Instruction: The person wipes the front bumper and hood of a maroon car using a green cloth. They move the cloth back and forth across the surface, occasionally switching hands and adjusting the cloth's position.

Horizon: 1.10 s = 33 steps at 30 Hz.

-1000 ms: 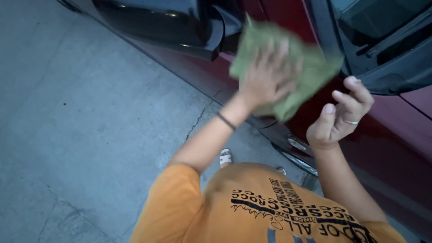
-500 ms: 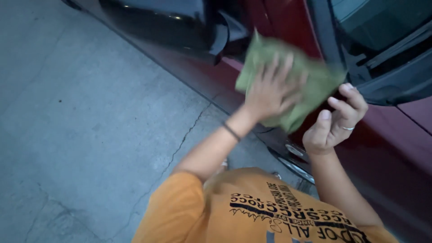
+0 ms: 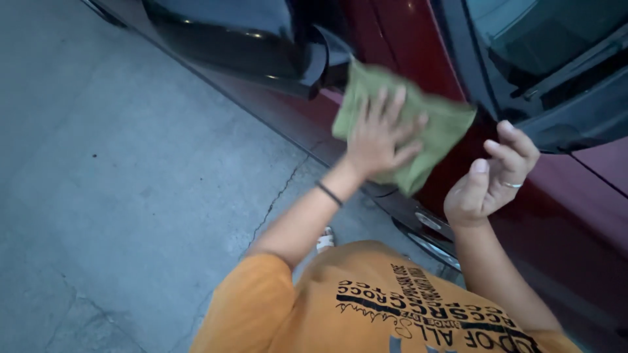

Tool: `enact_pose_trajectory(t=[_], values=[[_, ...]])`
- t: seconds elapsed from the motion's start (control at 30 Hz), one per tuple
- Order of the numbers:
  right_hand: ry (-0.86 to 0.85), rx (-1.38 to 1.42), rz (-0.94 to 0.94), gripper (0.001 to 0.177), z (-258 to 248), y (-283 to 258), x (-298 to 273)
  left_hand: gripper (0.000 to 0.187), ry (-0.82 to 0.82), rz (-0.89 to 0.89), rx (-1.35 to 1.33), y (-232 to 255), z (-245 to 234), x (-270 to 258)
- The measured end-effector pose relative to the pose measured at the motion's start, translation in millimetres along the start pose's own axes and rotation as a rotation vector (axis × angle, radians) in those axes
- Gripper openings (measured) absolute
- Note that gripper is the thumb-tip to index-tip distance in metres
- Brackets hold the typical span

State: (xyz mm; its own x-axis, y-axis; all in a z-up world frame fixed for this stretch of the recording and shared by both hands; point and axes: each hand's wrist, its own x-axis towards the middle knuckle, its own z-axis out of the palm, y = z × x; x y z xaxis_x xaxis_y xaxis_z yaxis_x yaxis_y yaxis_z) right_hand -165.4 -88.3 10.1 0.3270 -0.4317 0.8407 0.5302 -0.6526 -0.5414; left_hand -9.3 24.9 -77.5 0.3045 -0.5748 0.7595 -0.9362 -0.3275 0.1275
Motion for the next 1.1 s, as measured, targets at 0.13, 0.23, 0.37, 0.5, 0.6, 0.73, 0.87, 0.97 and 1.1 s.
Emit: enact_pose_trajectory(t=[0.13, 0.23, 0.37, 0.5, 0.6, 0.73, 0.87, 0.97, 1.1], values=[[0.093, 0.056, 0.075, 0.021, 2, -5, 1, 0.065, -0.807, -0.326, 0.240, 22, -132, 139], [0.118, 0.088, 0.071, 0.020, -5, -9, 0, 0.065, -0.758, -0.351, 0.292, 25, -79, 102], [0.140, 0.152, 0.083, 0.022, -17, -9, -1, 0.070, -0.065, -0.031, 0.026, 34, 17, -25], [0.118, 0.169, 0.103, 0.022, -26, -9, -3, 0.070, -0.374, -0.244, 0.209, 35, -45, 50], [0.134, 0.187, 0.121, 0.021, -24, -11, 0, 0.076, 0.259, -0.293, 0.084, -37, -19, 99], [0.117, 0.111, 0.116, 0.020, -23, -11, -2, 0.074, -0.421, -0.521, 0.561, -4, -89, 145], [0.144, 0.180, 0.127, 0.019, -26, -12, -1, 0.072, -0.291, -0.224, 0.214, 42, -20, 31], [0.150, 0.182, 0.133, 0.019, -30, -12, 0, 0.069, -0.051, 0.083, 0.099, 44, 17, -29], [0.168, 0.178, 0.137, 0.020, -31, -16, -1, 0.070, 0.000, 0.159, 0.159, 8, -13, 38]])
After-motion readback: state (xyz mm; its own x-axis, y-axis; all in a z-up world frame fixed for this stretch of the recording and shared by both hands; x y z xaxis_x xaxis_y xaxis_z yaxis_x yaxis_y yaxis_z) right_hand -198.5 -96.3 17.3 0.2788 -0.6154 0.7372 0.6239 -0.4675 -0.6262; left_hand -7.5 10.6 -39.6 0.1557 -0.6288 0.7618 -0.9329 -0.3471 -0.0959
